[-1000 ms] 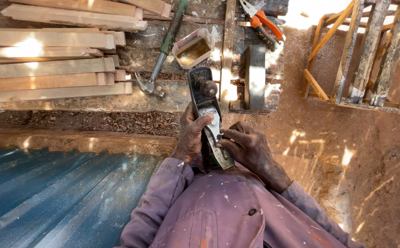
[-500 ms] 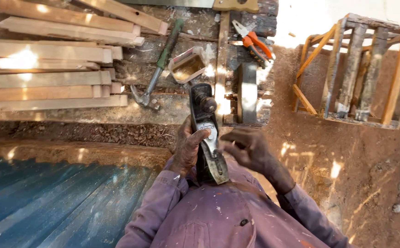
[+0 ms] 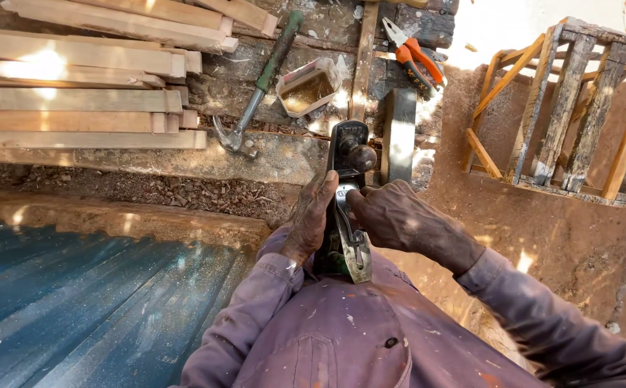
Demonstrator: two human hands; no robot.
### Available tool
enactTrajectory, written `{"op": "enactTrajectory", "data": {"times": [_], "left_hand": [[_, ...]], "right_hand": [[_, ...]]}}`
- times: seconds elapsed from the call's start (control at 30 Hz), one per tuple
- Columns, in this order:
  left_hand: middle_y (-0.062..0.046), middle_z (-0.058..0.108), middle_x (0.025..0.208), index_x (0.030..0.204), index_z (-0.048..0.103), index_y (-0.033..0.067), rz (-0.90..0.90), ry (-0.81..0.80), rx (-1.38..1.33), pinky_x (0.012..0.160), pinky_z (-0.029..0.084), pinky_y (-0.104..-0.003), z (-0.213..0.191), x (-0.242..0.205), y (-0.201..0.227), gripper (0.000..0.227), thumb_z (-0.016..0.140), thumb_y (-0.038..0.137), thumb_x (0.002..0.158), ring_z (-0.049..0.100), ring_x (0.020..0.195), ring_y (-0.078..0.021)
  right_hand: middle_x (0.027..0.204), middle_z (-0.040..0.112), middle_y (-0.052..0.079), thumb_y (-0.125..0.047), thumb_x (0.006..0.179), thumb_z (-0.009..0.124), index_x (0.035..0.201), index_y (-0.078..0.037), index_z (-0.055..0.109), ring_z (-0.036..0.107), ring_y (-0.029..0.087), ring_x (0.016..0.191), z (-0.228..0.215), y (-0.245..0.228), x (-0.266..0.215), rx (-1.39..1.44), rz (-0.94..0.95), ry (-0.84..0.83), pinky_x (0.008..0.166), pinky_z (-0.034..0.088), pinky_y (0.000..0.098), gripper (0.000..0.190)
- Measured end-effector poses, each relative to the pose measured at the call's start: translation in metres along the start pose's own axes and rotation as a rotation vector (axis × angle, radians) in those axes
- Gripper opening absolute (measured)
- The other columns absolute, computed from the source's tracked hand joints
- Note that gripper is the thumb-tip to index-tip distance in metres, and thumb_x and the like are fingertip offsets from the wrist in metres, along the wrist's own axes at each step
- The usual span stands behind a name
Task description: Assembling and adjusting a manual hand plane on a wooden workbench
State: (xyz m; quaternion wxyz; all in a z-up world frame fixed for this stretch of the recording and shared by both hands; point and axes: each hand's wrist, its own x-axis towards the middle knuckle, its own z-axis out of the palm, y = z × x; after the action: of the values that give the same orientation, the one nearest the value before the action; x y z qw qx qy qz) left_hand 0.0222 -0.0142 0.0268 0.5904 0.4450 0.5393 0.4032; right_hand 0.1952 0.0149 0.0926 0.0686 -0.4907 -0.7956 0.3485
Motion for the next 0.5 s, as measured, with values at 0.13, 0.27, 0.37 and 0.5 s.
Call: {"op": "enactTrajectory", "data": {"times": [0.13, 0.27, 0.37, 0.5], "left_hand": [[-0.017, 0.053, 0.146, 0.142, 0.051, -0.0092, 0.074, 0.020, 0.448, 0.116, 0.043, -0.052, 0.017, 0.024, -0.109, 0.055, 0.064, 0.022, 0.099, 0.050, 0.136, -0.0336], [-0.020, 0.035, 0.161, 0.154, 0.035, -0.0057, 0.045, 0.207, 0.244, 0.123, 0.028, -0.061, 0.029, 0.005, -0.091, 0.064, 0.054, 0.033, 0.107, 0.035, 0.145, -0.0396], [-0.021, 0.032, 0.163, 0.160, 0.029, 0.0087, 0.561, -0.047, 0.376, 0.132, 0.031, -0.044, 0.015, 0.010, -0.141, 0.054, 0.046, -0.001, 0.109, 0.036, 0.153, -0.0371], [-0.017, 0.014, 0.169, 0.162, 0.019, 0.0061, 0.182, 0.239, 2.245, 0.133, 0.017, -0.049, 0.043, 0.011, -0.156, 0.070, 0.041, 0.049, 0.111, 0.019, 0.155, -0.0276]], "right_hand": [[0.053, 0.046, 0.006, -0.027, 0.099, 0.060, 0.080, -0.012, 0.054, 0.044, 0.024, 0.038, 0.002, 0.004, -0.002, -0.107, 0.071, -0.068, 0.042, 0.036, 0.0413, 0.026], [0.049, 0.041, 0.005, -0.027, 0.101, 0.057, 0.077, -0.012, 0.050, 0.040, 0.024, 0.038, 0.009, 0.007, 0.002, -0.169, 0.102, -0.119, 0.042, 0.033, 0.0427, 0.029], [0.045, 0.036, 0.004, -0.027, 0.102, 0.055, 0.074, -0.013, 0.045, 0.037, 0.023, 0.037, 0.024, 0.011, 0.001, -0.224, 0.148, -0.159, 0.043, 0.030, 0.0441, 0.033], [0.056, 0.051, 0.002, -0.045, 0.086, 0.060, 0.066, -0.026, 0.050, 0.068, 0.029, 0.062, 0.049, 0.029, -0.004, -0.094, 0.350, 0.009, 0.051, 0.051, 0.0434, 0.029]]}}
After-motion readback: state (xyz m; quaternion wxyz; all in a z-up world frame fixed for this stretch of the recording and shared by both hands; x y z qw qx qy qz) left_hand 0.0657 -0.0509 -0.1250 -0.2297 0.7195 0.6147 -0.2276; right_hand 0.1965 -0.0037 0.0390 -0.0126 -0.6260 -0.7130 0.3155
